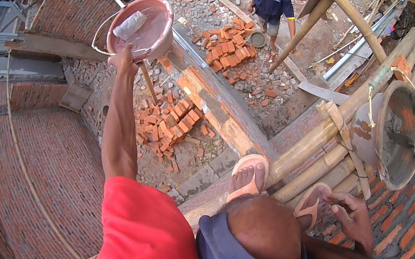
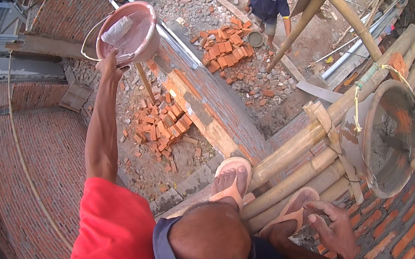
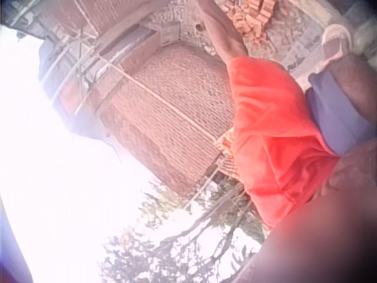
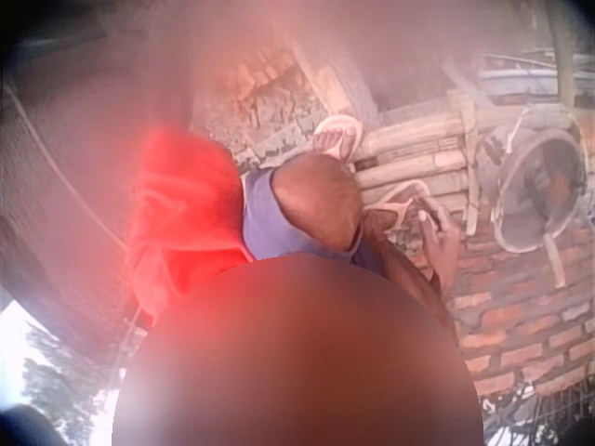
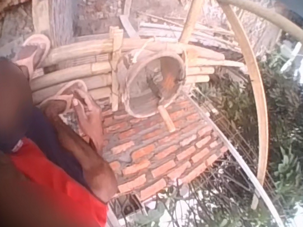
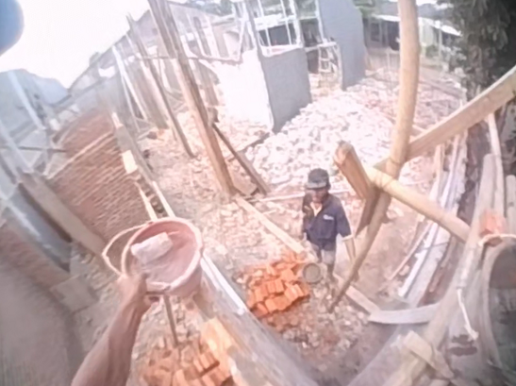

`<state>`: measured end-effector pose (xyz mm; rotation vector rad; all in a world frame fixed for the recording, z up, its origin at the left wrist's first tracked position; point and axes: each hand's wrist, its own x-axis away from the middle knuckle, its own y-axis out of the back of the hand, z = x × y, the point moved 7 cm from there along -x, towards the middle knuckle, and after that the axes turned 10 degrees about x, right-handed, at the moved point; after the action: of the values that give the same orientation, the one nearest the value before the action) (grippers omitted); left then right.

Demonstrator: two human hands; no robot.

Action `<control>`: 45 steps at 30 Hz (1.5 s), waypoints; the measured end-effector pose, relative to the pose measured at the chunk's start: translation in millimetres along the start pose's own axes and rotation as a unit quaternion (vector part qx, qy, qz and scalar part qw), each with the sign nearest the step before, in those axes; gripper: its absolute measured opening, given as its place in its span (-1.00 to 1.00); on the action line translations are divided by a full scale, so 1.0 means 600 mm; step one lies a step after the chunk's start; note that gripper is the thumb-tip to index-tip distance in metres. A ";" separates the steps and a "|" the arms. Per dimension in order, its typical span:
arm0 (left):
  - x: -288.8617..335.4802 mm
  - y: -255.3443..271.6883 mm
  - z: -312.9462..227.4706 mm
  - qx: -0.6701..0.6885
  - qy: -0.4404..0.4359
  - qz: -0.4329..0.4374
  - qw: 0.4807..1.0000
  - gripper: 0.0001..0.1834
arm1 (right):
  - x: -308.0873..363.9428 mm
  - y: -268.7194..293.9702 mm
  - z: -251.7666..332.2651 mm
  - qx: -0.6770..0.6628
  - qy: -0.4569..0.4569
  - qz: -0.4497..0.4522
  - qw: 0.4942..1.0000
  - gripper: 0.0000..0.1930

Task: The person scoops mortar from a bucket with a trowel and applies it to a brick wall, then places bricks one at a time to extend the wall. The person also receives a bucket of water from another worker and mixes it into the mortar.

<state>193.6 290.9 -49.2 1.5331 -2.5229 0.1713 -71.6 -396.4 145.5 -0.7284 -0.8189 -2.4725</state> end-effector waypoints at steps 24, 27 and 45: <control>-0.101 0.008 0.123 0.211 0.203 -0.003 0.956 -0.32 | 0.028 0.014 -0.001 0.018 0.019 -0.027 0.999 -0.65; -0.098 0.014 0.132 0.205 0.274 0.007 0.939 -0.39 | 0.033 0.015 -0.009 -0.012 -0.023 -0.024 0.999 -0.66; -0.110 0.054 0.085 0.023 0.118 -0.033 0.992 -0.56 | 0.092 0.352 0.048 0.584 -0.023 -0.430 0.688 -0.75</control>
<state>189.7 353.2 -113.7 1.5128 -2.2963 0.3803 10.1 -545.2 285.6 0.1758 -2.8063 -1.7605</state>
